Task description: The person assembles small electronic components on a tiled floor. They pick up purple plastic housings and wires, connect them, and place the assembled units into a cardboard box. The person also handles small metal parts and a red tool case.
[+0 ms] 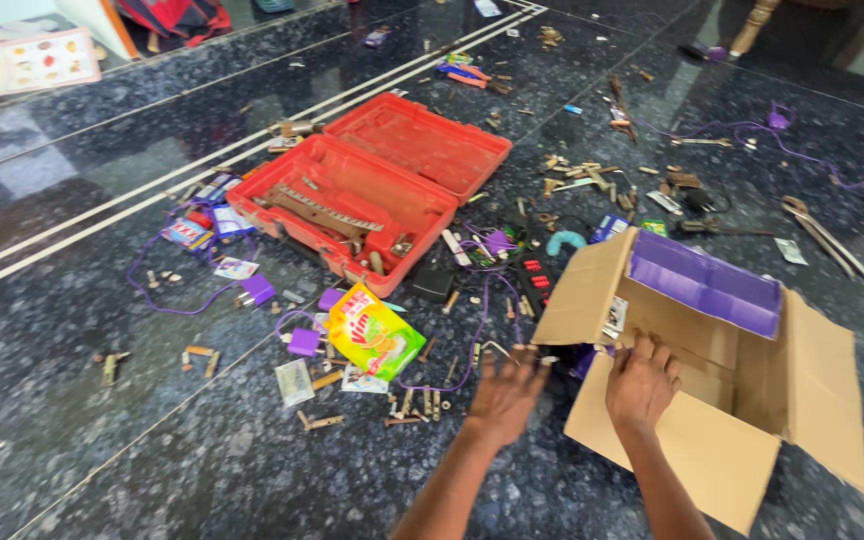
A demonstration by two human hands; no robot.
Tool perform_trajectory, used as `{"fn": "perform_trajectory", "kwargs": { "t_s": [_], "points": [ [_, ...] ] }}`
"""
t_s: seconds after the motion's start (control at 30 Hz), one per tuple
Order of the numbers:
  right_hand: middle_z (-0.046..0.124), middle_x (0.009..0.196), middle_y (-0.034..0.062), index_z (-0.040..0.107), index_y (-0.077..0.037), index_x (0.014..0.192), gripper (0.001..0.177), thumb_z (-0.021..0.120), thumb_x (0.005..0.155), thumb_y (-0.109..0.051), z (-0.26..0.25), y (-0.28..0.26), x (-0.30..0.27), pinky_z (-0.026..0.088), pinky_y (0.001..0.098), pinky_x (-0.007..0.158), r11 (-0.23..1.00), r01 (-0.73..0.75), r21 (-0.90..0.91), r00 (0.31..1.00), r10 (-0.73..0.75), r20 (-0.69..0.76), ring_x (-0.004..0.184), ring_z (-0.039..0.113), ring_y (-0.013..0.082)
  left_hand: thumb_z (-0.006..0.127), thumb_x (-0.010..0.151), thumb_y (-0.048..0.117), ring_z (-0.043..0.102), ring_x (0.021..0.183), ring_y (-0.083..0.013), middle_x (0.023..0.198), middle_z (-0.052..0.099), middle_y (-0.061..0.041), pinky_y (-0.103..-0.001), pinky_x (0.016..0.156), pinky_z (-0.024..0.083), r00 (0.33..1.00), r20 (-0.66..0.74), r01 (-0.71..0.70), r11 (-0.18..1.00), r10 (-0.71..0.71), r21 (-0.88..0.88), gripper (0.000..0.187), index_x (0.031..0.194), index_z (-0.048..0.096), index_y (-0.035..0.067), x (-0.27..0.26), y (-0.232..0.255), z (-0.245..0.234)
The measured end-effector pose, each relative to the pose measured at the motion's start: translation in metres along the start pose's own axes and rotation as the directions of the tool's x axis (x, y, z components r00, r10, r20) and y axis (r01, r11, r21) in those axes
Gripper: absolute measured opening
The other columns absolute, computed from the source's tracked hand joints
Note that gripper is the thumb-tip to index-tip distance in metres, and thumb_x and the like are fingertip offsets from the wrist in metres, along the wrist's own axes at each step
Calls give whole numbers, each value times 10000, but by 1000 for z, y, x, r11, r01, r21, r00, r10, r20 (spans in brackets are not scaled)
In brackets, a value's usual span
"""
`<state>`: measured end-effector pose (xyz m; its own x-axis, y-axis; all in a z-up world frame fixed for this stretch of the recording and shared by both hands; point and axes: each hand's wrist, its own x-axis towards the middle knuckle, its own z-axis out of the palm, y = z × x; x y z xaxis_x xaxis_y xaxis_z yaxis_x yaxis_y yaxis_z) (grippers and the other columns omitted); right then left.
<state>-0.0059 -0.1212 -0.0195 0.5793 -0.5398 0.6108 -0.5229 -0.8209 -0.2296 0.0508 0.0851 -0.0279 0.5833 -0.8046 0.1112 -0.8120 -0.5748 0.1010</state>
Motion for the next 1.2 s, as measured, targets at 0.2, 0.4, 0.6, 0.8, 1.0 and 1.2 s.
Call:
{"fn": "perform_trajectory", "kwargs": {
  "t_s": [0.2, 0.4, 0.6, 0.8, 1.0, 1.2],
  "points": [
    [637, 1285, 148, 704, -121, 1124, 271, 640, 913, -278, -17, -83, -29, 475, 516, 924, 862, 492, 121, 868, -497, 9, 1108, 566, 351, 615, 948, 366, 273, 1478, -403, 1559, 375, -210, -707, 1139, 194, 931, -154, 338, 941, -331, 20, 627, 1498, 464, 106, -78, -117, 7],
    [664, 1198, 74, 691, -110, 1072, 247, 651, 928, -306, 4, -177, -65, 539, 441, 896, 553, 714, 430, 527, -828, 191, 1117, 615, 291, 647, 895, 404, 379, 1393, -429, 1412, 492, -194, -690, 1098, 265, 758, -383, 512, 846, -528, -152, 514, 1294, 619, 82, -140, -179, -5],
    [563, 1396, 132, 600, -139, 1329, 482, 651, 915, -380, -3, -263, -93, 480, 490, 969, 514, 698, 498, 488, -851, 194, 1264, 532, 336, 626, 902, 251, 506, 1249, -412, 1437, 507, -205, -539, 1000, 479, 351, -372, 770, 491, -860, -409, 496, 1384, 576, 149, -154, -237, 16],
    [442, 1512, 185, 457, -145, 1495, 686, 646, 919, -466, 20, -310, -109, 401, 529, 1059, 676, 544, 497, 421, -732, 535, 1370, 425, 370, 786, 806, 428, 484, 1228, -430, 1310, 475, -186, -526, 937, 516, 266, -36, 884, 258, -963, -390, 784, 1495, 437, 296, -151, -272, -12],
    [484, 1499, 186, 550, -127, 1403, 575, 668, 944, -454, 55, -320, -111, 416, 452, 1141, 732, 538, 419, 352, -646, 677, 1404, 448, 367, 849, 778, 465, 503, 1286, -406, 1405, 468, -139, -503, 956, 554, 397, 71, 879, 357, -915, -316, 702, 1351, 561, 179, -156, -291, -22],
    [434, 1526, 167, 453, -158, 1490, 683, 695, 906, -419, 40, -335, -113, 439, 482, 1087, 735, 598, 319, 318, -583, 748, 1423, 407, 353, 885, 694, 287, 629, 1154, -394, 1270, 598, -168, -483, 951, 538, 494, -44, 719, 436, -868, -541, 704, 1321, 591, 155, -166, -343, 26]
  ]
}}
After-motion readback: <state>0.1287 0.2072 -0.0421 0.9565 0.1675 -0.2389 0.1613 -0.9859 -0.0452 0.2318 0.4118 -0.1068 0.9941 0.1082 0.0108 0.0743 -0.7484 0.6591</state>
